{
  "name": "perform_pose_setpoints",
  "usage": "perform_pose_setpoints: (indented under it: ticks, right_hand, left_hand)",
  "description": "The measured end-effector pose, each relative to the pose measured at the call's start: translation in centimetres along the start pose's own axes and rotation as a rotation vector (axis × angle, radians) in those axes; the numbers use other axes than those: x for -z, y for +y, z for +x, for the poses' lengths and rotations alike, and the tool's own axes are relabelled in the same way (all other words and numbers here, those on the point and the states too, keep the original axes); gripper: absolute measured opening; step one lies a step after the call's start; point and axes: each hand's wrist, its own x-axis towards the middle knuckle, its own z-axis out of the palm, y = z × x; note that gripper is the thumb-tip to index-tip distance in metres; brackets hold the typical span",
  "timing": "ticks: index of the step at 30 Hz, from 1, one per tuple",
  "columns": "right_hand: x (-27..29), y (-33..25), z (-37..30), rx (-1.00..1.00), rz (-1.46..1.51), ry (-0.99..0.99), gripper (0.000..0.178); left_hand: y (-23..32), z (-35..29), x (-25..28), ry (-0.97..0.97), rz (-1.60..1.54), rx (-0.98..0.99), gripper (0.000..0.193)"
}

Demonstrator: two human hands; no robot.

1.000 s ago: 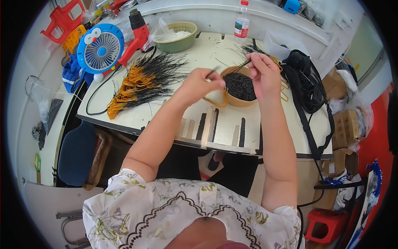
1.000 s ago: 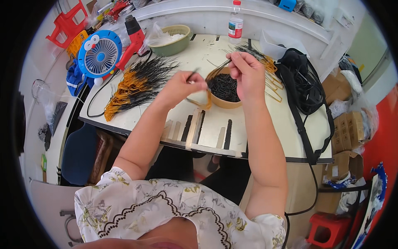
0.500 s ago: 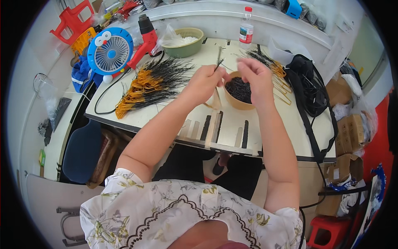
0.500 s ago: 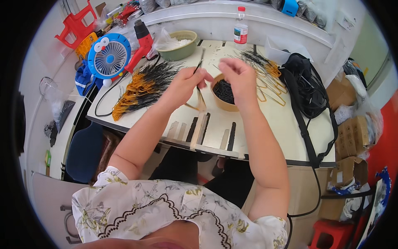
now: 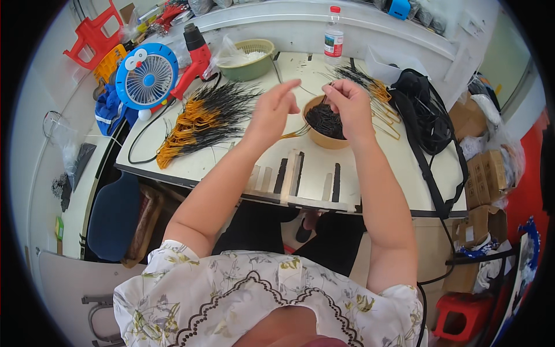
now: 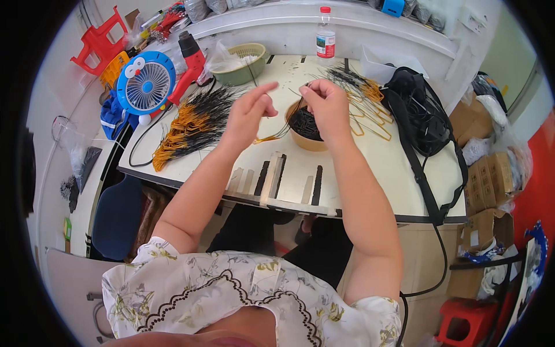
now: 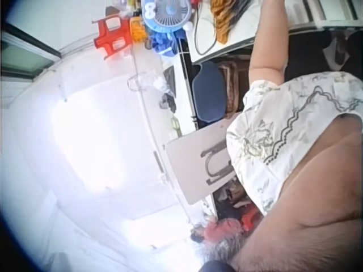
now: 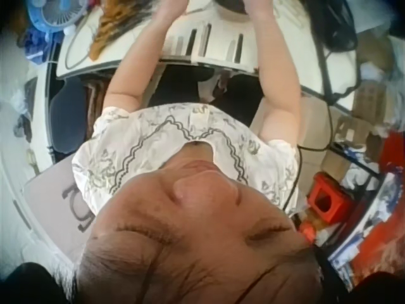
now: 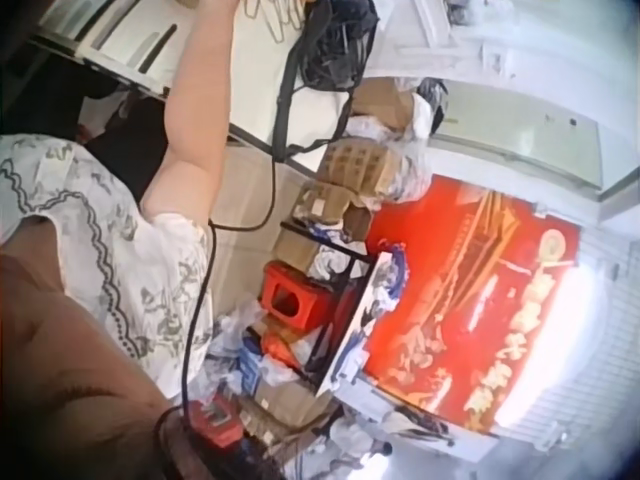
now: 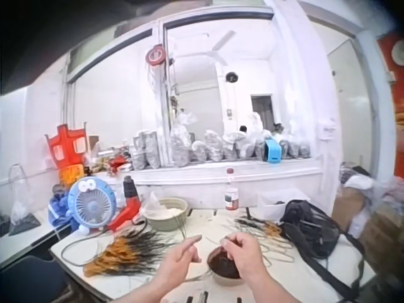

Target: The person slides small black tubes from a bowl onto thin wire stems by hand and places the assembled stems onto the table.

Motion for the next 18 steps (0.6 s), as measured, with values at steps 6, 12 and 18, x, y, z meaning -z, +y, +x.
perform_pose_setpoints:
  ticks: [6,12,18]
  right_hand:
    - [1.2,0.5,0.4,-0.022,-0.016,-0.011,0.007]
    - [0.7,0.3,0.3,0.011,0.046,-0.078,0.006]
    - [0.7,0.7,0.4,0.016,0.145,-0.098,0.006]
  left_hand:
    - [2.1,0.3,-0.6,0.228,0.091,-0.029,0.047]
    - [-0.4,2.8,1.6,-0.185,-0.341,0.369,0.026]
    - [0.5,3.4,-0.9,-0.144,-0.266,0.267,0.019]
